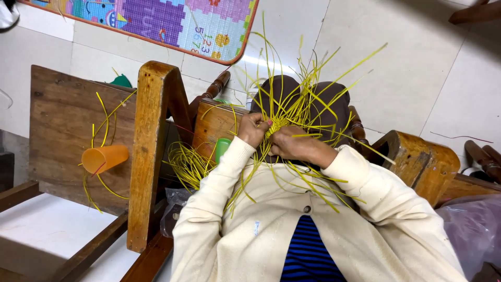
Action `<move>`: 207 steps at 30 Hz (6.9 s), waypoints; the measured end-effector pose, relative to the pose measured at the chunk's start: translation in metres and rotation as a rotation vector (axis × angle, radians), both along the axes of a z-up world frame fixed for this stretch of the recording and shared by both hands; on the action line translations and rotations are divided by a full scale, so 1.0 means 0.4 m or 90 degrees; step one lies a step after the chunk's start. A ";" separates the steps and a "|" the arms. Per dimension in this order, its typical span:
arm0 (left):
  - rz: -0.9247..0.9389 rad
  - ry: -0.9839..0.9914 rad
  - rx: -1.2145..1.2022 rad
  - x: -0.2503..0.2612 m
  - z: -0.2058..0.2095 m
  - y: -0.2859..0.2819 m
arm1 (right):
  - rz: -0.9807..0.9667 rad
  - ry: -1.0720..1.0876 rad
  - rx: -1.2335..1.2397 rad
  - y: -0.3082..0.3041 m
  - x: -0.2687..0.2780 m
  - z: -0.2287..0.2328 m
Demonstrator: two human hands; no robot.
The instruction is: The person is weaving yellow strands together to create a craft item while sitting on a wooden chair.
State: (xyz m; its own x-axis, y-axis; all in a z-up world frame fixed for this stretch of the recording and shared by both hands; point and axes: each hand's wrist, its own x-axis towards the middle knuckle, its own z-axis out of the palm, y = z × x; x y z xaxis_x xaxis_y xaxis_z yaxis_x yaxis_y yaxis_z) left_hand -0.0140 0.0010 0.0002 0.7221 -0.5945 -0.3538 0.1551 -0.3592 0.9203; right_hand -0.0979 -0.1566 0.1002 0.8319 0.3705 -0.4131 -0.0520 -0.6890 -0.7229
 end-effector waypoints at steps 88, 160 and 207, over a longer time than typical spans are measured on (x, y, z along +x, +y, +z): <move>0.377 -0.593 0.269 0.025 -0.077 0.526 | -0.551 -0.032 0.401 -0.002 0.014 0.060; 0.561 0.224 -0.281 -0.174 -0.295 0.513 | -0.059 -0.042 0.129 0.414 0.174 -0.211; 0.604 0.182 -0.271 -0.178 -0.336 0.500 | -0.014 -0.234 0.274 0.427 0.181 -0.202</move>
State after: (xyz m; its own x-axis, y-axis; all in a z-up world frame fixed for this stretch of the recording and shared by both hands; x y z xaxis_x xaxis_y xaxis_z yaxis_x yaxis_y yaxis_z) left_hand -0.0851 0.2009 -0.1341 0.8767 0.0496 -0.4785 0.4307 0.3619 0.8267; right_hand -0.0255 0.0140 0.0195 0.9021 0.4221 0.0895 0.2450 -0.3304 -0.9115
